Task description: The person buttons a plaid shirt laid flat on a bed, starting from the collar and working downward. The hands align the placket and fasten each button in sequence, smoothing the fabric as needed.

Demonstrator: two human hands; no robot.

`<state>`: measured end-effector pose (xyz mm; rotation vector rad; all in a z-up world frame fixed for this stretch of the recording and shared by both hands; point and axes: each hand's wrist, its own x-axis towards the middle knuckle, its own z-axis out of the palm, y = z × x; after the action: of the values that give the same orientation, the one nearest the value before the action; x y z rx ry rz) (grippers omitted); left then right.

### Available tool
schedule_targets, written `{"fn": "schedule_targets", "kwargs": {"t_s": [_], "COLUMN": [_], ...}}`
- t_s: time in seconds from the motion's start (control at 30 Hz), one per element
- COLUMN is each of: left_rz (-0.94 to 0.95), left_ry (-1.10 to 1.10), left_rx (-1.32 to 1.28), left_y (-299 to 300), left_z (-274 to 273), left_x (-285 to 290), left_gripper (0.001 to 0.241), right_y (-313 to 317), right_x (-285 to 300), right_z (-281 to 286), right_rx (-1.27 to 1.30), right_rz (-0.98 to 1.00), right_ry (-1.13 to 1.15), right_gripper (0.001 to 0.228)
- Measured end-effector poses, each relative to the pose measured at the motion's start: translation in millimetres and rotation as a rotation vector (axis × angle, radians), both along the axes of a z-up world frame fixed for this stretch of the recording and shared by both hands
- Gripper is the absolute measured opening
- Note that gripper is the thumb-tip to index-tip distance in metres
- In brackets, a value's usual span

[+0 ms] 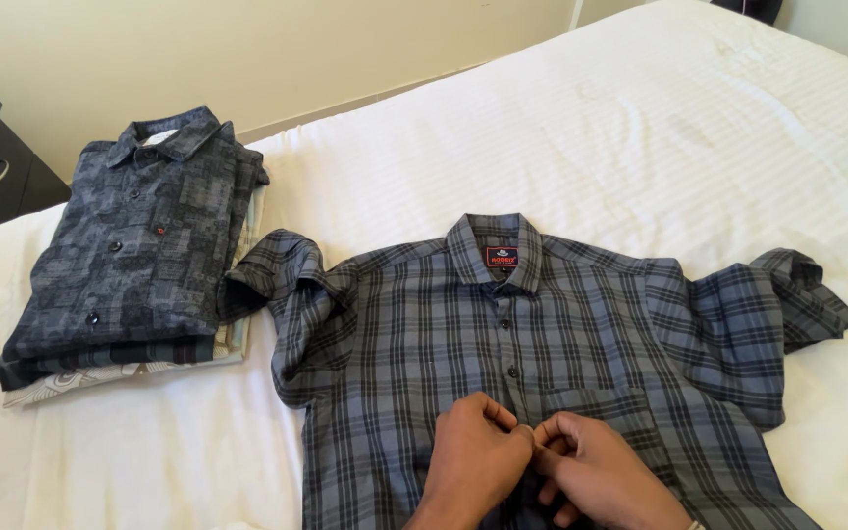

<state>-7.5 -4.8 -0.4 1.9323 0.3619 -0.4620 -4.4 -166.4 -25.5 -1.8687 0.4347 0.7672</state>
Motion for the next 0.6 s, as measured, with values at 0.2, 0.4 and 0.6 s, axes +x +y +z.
{"fn": "schedule_targets", "kwargs": {"t_s": [0.2, 0.4, 0.6], "left_rz": [0.024, 0.019, 0.043], "left_ry": [-0.030, 0.035, 0.080], "left_rx": [0.021, -0.001, -0.015], "left_y": [-1, 1, 3], "left_z": [-10, -12, -4], "left_x": [5, 6, 8], "left_gripper": [0.022, 0.022, 0.023], "right_y": [-3, -4, -2], "right_x": [3, 3, 1], "right_z": [-5, -6, -8], "right_rx": [-0.029, 0.018, -0.108], "right_rz": [0.010, -0.035, 0.039], "right_ry": [-0.015, 0.050, -0.015], "right_gripper": [0.017, 0.019, 0.015]}}
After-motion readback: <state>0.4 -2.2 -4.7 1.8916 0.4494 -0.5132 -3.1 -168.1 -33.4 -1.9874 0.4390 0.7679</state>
